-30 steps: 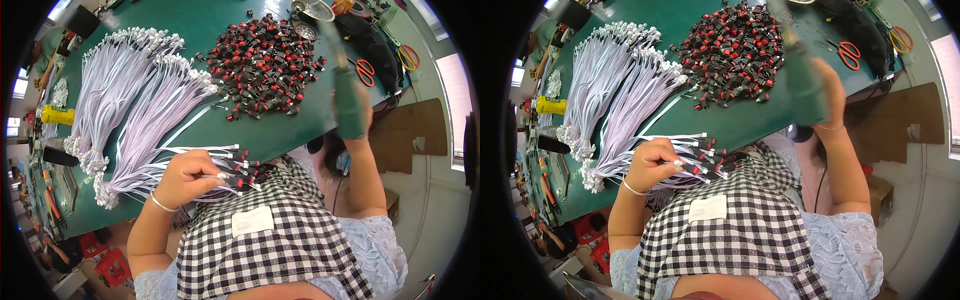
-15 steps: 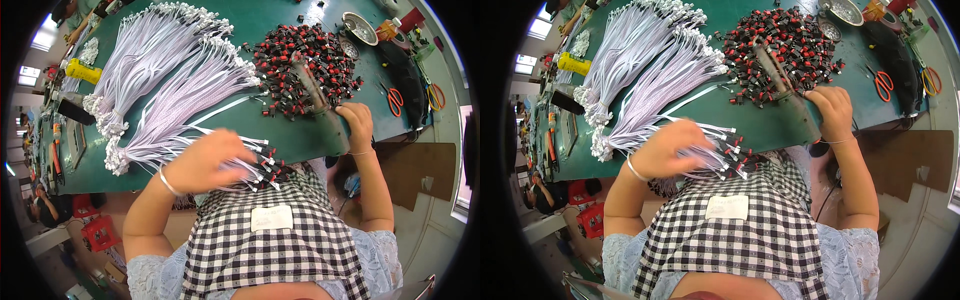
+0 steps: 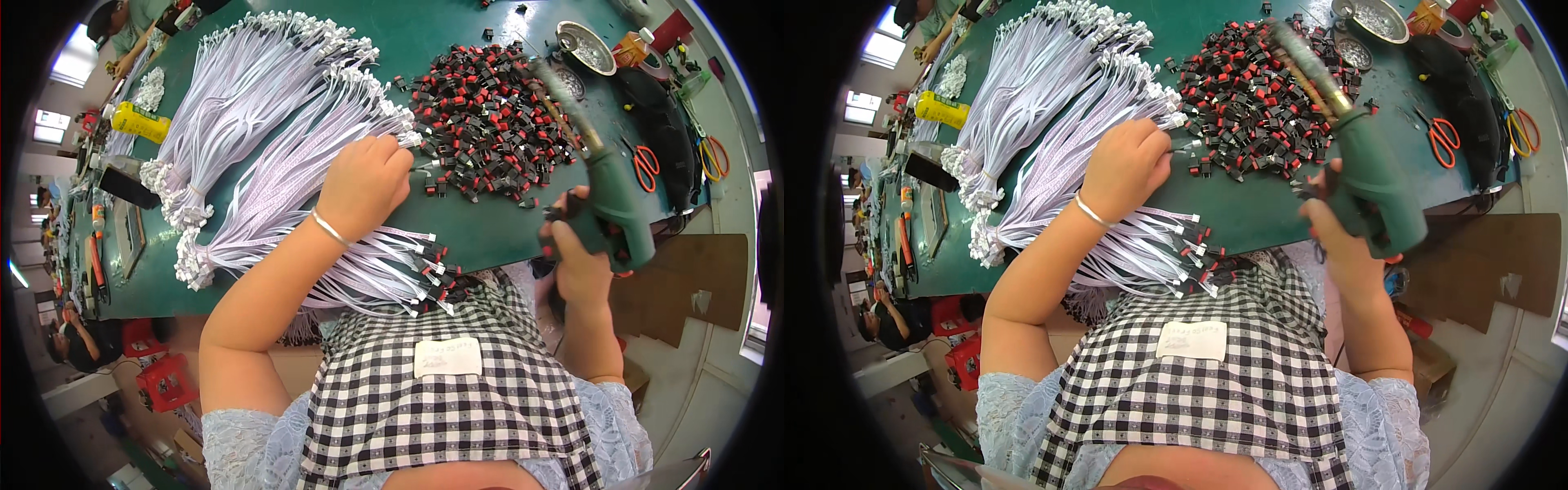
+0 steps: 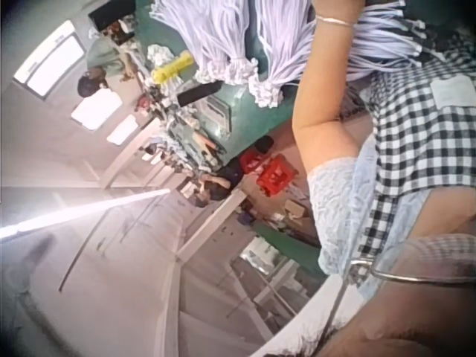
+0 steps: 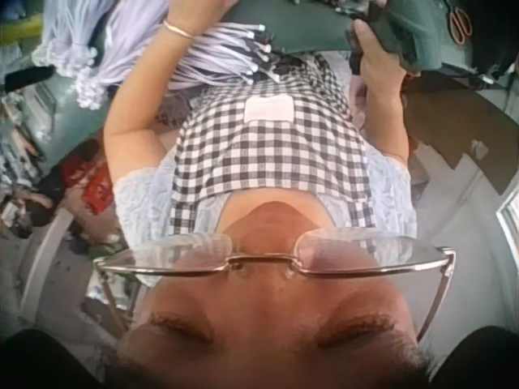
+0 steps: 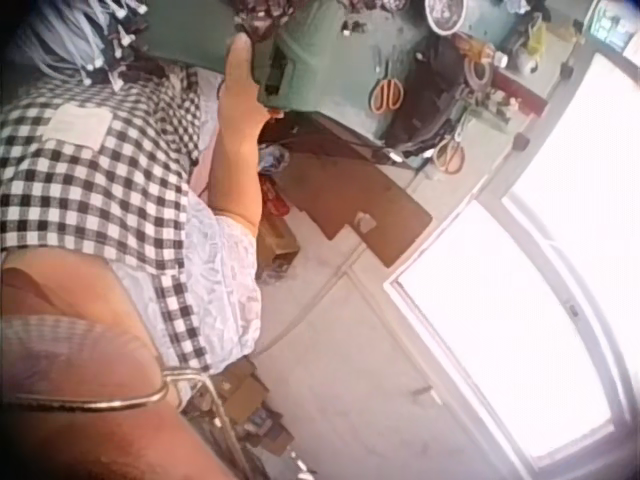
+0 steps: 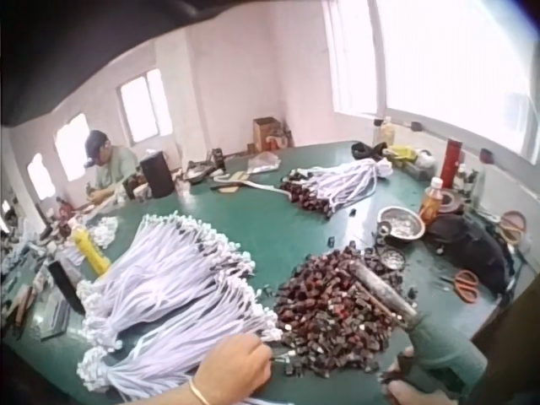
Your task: The person uses a green heat gun to apply heat to the ends of white wires while holding small red and black plastic connectors. They repeatedly pick up a wire, position a connector, apply heat with the tool, and place the finished assembly onto a growing pile on the table.
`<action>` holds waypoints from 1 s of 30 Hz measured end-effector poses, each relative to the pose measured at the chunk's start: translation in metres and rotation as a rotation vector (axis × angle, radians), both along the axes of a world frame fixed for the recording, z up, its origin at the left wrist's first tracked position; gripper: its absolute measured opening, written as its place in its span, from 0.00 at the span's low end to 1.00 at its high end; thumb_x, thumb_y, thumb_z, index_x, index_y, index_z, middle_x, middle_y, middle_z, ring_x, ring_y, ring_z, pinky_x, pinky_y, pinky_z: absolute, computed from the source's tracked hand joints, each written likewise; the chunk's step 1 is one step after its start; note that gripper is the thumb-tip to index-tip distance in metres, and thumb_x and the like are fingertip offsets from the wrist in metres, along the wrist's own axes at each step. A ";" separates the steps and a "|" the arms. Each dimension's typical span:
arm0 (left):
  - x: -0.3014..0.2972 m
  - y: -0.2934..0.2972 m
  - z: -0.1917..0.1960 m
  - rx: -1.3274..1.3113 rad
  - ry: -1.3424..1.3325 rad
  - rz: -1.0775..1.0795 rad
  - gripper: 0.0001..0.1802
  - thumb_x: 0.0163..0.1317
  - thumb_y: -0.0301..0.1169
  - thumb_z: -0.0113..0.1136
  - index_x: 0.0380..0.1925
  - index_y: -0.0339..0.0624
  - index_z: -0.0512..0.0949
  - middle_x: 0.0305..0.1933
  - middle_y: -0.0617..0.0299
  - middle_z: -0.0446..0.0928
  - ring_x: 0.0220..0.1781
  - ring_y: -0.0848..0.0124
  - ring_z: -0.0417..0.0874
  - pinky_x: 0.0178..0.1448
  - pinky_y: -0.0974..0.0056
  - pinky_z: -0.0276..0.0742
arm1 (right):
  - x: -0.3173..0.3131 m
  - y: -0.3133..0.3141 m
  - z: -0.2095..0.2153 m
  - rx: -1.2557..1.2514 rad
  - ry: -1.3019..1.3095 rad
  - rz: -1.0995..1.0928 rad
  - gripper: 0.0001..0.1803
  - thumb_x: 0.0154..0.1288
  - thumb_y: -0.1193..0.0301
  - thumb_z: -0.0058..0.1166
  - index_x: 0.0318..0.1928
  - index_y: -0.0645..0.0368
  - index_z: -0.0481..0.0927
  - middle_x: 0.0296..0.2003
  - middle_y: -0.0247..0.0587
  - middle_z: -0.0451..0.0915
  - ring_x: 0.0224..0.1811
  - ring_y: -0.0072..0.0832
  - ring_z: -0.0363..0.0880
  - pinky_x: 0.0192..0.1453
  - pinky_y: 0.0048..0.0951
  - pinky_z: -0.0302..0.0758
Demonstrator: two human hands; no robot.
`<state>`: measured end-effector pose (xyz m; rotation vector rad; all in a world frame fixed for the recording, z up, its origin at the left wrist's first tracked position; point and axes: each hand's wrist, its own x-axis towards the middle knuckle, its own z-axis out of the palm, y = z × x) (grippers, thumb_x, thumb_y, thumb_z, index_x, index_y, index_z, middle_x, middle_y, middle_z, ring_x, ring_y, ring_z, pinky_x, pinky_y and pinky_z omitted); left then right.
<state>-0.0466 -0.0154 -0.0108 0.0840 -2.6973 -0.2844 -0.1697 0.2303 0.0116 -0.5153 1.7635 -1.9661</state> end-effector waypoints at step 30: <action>0.051 0.021 0.005 1.352 -0.349 -0.158 0.11 0.57 0.27 0.53 0.40 0.36 0.69 0.34 0.66 0.66 0.32 0.80 0.66 0.36 0.74 0.63 | 0.042 -0.072 -0.016 -0.173 -0.314 0.352 0.22 0.50 0.80 0.56 0.48 0.60 0.68 0.35 0.31 0.73 0.35 0.17 0.71 0.39 0.20 0.71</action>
